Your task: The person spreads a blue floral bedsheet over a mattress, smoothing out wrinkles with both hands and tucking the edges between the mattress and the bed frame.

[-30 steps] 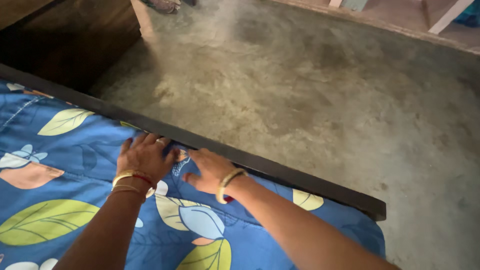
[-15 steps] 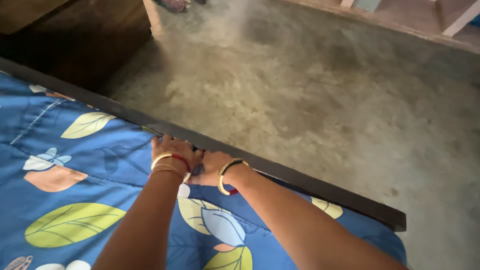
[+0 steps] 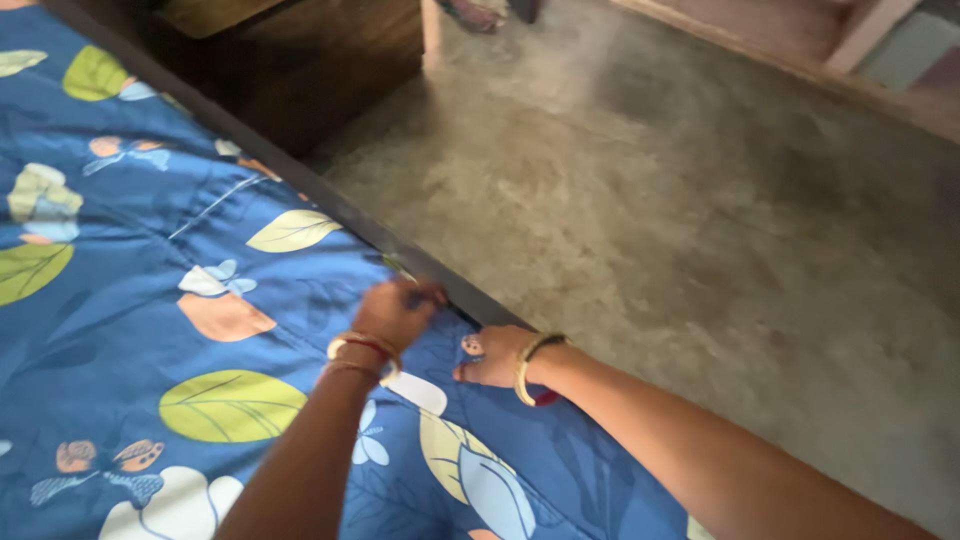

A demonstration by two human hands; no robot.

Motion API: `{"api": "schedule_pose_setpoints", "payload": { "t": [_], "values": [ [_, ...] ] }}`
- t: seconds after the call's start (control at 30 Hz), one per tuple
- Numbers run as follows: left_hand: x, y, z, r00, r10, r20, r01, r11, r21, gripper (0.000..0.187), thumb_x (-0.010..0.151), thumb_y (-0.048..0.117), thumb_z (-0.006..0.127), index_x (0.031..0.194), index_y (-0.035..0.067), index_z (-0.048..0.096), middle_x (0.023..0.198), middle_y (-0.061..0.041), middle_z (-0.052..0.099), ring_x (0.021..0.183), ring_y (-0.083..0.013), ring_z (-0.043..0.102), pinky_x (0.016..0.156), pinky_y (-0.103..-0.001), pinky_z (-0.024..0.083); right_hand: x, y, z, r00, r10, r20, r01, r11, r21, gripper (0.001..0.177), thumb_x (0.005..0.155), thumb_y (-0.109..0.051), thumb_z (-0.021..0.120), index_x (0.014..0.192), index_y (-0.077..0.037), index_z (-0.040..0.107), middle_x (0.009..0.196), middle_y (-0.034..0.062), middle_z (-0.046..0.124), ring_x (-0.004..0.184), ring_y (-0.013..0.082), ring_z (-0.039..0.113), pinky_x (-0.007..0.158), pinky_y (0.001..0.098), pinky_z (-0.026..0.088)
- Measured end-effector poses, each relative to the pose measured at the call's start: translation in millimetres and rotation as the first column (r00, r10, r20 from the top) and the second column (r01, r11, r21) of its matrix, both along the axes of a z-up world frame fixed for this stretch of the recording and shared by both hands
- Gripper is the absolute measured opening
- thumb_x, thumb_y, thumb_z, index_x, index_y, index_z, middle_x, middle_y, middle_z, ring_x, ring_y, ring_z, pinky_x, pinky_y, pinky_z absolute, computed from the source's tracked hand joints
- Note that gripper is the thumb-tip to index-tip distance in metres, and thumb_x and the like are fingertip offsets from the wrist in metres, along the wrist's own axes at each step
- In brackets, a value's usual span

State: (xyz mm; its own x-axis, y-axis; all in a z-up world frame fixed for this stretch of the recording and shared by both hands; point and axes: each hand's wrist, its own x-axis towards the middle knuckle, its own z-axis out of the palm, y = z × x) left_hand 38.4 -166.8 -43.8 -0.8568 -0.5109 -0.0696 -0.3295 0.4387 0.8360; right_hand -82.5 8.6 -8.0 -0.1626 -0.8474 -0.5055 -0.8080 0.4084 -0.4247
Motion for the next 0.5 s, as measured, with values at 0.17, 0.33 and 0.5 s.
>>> {"api": "schedule_pose_setpoints", "payload": {
  "t": [0.17, 0.33, 0.5],
  "values": [
    [41.6, -39.7, 22.0, 0.983, 0.087, 0.161, 0.007, 0.862, -0.507, 0.045, 0.087, 0.041, 0.068, 0.128, 0.022, 0.069, 0.144, -0.003, 0.058, 0.139, -0.0258, 0.047, 0.118, -0.047, 0.037, 32.7, 7.4, 30.4, 0.95, -0.313, -0.014, 0.31, 0.943, -0.119, 0.049, 0.083, -0.049, 0.073, 0.106, -0.006, 0.076, 0.101, 0.0222, 0.074, 0.1, 0.0422, 0.07, 0.088, 0.0486, 0.055],
    [26.3, -19.6, 40.7, 0.982, 0.1, 0.161, 0.044, 0.705, -0.708, 0.054, 0.085, 0.041, 0.066, 0.135, 0.021, 0.063, 0.149, -0.006, 0.053, 0.141, -0.0316, 0.042, 0.11, -0.061, 0.03, 36.2, -13.6, 53.7, 0.904, -0.415, -0.1, 0.375, 0.885, -0.276, 0.044, 0.08, -0.037, 0.073, 0.113, -0.008, 0.07, 0.097, 0.0227, 0.074, 0.095, 0.0429, 0.07, 0.084, 0.0517, 0.055],
    [-2.1, -39.8, 56.4, 0.915, 0.172, 0.365, 0.129, 0.732, -0.669, 0.025, 0.095, 0.025, 0.058, 0.114, 0.023, 0.074, 0.132, 0.0, 0.066, 0.135, -0.0217, 0.054, 0.113, -0.045, 0.04, 36.9, -107.1, 28.0, 0.981, -0.192, -0.02, 0.168, 0.9, -0.402, 0.026, 0.082, -0.019, 0.067, 0.098, 0.001, 0.069, 0.105, 0.0295, 0.069, 0.102, 0.0468, 0.066, 0.091, 0.0535, 0.053]
  ]
}}
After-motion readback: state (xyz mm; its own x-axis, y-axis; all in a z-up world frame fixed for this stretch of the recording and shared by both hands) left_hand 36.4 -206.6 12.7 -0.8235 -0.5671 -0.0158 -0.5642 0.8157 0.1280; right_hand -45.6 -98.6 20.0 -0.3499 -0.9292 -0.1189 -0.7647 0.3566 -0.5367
